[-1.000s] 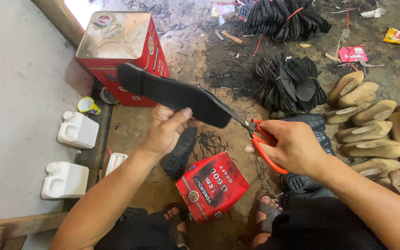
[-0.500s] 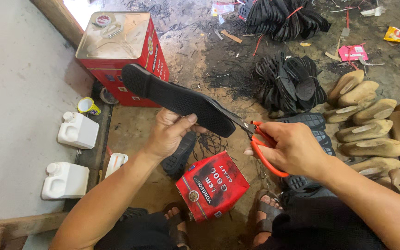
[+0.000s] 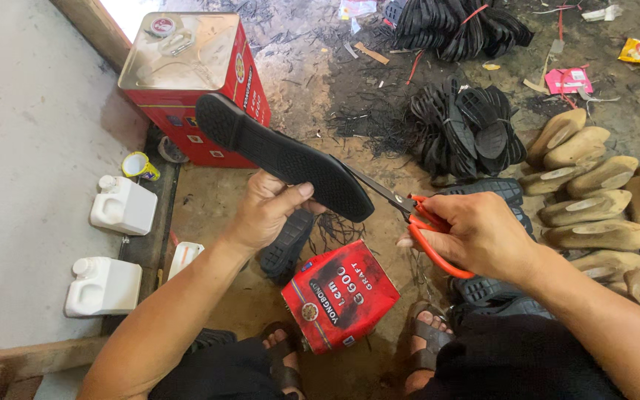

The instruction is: The person trims the edges of black shoe insoles using red-handled scissors. They hold each insole in the left hand and cut along the perimeter with the right hand, then place the trimmed insole on the floor and pick up the next one to repeat the process.

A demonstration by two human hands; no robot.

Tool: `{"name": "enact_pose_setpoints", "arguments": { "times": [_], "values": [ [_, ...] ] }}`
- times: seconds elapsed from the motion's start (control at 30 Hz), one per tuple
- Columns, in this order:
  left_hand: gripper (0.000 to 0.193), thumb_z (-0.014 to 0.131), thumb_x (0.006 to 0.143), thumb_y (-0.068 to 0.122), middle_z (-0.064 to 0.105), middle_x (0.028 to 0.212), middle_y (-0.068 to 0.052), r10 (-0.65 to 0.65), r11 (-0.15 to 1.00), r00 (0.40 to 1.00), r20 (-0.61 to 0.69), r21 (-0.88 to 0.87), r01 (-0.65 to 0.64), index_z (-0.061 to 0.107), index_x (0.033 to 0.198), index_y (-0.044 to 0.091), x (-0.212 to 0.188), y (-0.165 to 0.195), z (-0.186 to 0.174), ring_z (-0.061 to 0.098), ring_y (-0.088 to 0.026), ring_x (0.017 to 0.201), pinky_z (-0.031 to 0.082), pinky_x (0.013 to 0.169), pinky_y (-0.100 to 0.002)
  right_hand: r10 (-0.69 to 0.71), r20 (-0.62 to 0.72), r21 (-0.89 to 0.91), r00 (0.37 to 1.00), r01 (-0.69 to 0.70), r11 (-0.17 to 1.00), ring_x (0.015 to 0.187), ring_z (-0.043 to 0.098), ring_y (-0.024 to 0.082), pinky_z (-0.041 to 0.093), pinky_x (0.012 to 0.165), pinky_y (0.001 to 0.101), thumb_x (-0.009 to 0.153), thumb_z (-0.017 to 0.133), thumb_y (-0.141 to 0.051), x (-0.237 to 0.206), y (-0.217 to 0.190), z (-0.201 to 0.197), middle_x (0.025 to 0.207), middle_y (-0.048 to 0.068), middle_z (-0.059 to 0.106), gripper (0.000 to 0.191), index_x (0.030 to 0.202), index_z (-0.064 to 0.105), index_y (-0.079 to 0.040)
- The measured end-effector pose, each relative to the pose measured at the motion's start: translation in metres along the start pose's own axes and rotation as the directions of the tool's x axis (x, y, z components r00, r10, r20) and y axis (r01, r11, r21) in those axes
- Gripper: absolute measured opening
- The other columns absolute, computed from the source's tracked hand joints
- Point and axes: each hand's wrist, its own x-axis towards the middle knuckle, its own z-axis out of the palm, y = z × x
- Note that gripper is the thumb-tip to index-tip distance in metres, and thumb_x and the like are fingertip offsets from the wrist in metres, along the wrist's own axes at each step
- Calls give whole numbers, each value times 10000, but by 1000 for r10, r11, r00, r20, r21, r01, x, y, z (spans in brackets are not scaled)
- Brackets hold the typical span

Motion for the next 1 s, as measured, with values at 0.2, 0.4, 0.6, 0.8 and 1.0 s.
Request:
{"name": "enact_pose_setpoints", "arguments": {
  "times": [0.2, 0.4, 0.6, 0.8, 1.0],
  "values": [
    [232, 610, 1017, 1, 735, 1140, -92, -7, 1000, 1000, 29, 8, 6, 668, 1241, 11, 2, -1, 1, 727, -184, 1006, 638, 839, -349, 78, -38, 50, 996, -76, 996, 518, 549, 346, 463, 498, 415, 744, 827, -454, 1, -6, 2, 616, 144, 576, 464, 861, 677, -30],
    [250, 617, 1032, 33, 743, 1153, -91, -36, 994, 990, 135, 110, 22, 676, 1273, 0, -1, -9, -5, 724, -175, 982, 624, 840, -307, 9, -9, -22, 1000, -9, 1000, 537, 567, 367, 454, 501, 427, 751, 833, -458, 2, -6, 3, 595, 149, 578, 458, 810, 669, -34],
    [399, 621, 1083, 5, 662, 1201, -28, 10, 911, 1000, 7, -412, -6, 582, 1461, 127, 3, -11, -23, 645, -138, 1061, 536, 812, -275, 42, 18, 63, 999, -43, 997, 508, 559, 345, 472, 497, 401, 752, 813, -452, 0, -2, 0, 601, 147, 592, 416, 817, 697, -58],
    [294, 616, 1022, -22, 664, 1208, -63, 150, 963, 980, -132, -206, -176, 588, 1303, 57, 9, -2, -10, 651, -166, 1137, 533, 1057, -358, 122, 32, 5, 992, -122, 992, 521, 570, 362, 476, 511, 414, 739, 830, -473, 2, -1, 6, 594, 152, 593, 454, 815, 692, -47],
    [315, 664, 991, -86, 663, 1106, -73, 106, 990, 964, -243, -63, -125, 606, 1275, 37, 6, -3, 9, 526, -136, 868, 365, 687, -279, 56, -28, 37, 998, -55, 998, 565, 612, 341, 492, 533, 413, 742, 827, -490, 8, -8, 18, 655, 129, 627, 482, 883, 697, -47]
  ]
}}
